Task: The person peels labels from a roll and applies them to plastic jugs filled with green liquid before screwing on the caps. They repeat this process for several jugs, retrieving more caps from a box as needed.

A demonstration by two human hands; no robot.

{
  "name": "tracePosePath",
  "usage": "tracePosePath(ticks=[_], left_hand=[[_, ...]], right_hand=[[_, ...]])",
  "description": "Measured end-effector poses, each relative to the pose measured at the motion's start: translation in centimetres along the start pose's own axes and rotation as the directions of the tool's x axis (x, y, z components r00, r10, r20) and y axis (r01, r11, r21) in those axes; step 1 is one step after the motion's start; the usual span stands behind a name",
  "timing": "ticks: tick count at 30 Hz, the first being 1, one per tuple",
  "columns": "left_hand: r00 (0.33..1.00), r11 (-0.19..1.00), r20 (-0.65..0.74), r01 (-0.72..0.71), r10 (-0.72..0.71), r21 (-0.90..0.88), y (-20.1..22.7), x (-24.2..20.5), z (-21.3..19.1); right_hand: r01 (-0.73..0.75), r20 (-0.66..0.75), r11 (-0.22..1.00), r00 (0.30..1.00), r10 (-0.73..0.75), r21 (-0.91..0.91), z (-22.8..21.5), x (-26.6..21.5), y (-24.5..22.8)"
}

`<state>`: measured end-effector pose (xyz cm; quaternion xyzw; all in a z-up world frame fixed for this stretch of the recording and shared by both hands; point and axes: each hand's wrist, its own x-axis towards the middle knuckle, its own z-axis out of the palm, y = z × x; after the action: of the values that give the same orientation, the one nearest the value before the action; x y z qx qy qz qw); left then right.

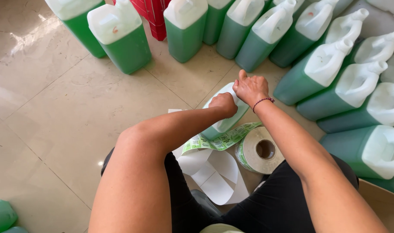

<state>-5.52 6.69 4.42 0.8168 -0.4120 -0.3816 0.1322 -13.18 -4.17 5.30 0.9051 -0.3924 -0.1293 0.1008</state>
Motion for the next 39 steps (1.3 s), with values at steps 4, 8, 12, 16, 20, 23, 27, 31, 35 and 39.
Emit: tracePosePath(ticks=[4,8,12,16,20,23,27,31,35,39], left_hand=[[1.0,1.0,-0.02,-0.01,0.01,-0.002,0.0,-0.5,0.9],[0.999,0.999,-0.031,-0.025,0.024,-0.043,-0.1,-1.0,1.4],[0.999,0.998,-0.033,-0.028,0.026,-0.061,-0.1,-0.9,1.7],[0.992,0.995,0.082,-0.102,0.101,0.016,-0.7,0.0,0.8],[0.967,0.98,0.165,-0.199,0.196,0.006,-1.3,1.1,-0.2],[0.972,0.982,0.154,-0.184,0.177,0.034,-1.3,1.5,-1.0],[0.987,0.986,0.067,-0.149,0.144,0.076,-0.9,1.0,-0.7],[0.995,0.995,0.016,-0.095,0.095,0.01,-0.2,0.0,0.1],[0.997,0.996,-0.014,-0.073,0.073,-0.045,0.2,-1.0,0.7],[0.999,0.997,-0.042,-0.034,0.032,-0.065,0.7,-1.0,1.5]], right_hand=[[-0.038,0.02,0.999,0.999,0.039,-0.017,-0.3,-0.4,-0.3],[-0.092,0.03,0.996,0.995,0.091,0.021,0.0,0.1,-0.9],[-0.127,0.054,0.99,0.991,0.124,0.06,0.1,0.1,-1.1],[-0.018,0.001,0.989,1.0,0.018,0.145,-0.6,-0.8,0.0],[0.144,-0.062,0.968,0.989,-0.133,0.207,-0.4,-2.7,2.4],[0.136,-0.062,0.972,0.99,-0.126,0.191,-0.2,-2.2,2.4],[0.075,-0.094,0.99,0.993,-0.064,0.123,0.3,-1.3,1.7],[0.019,-0.027,0.991,1.0,-0.016,0.134,0.1,-1.2,1.3],[-0.017,0.0,0.99,1.0,0.018,0.14,-0.3,-1.2,1.0],[-0.062,0.034,0.99,0.998,0.058,0.125,-0.8,-1.2,0.6]])
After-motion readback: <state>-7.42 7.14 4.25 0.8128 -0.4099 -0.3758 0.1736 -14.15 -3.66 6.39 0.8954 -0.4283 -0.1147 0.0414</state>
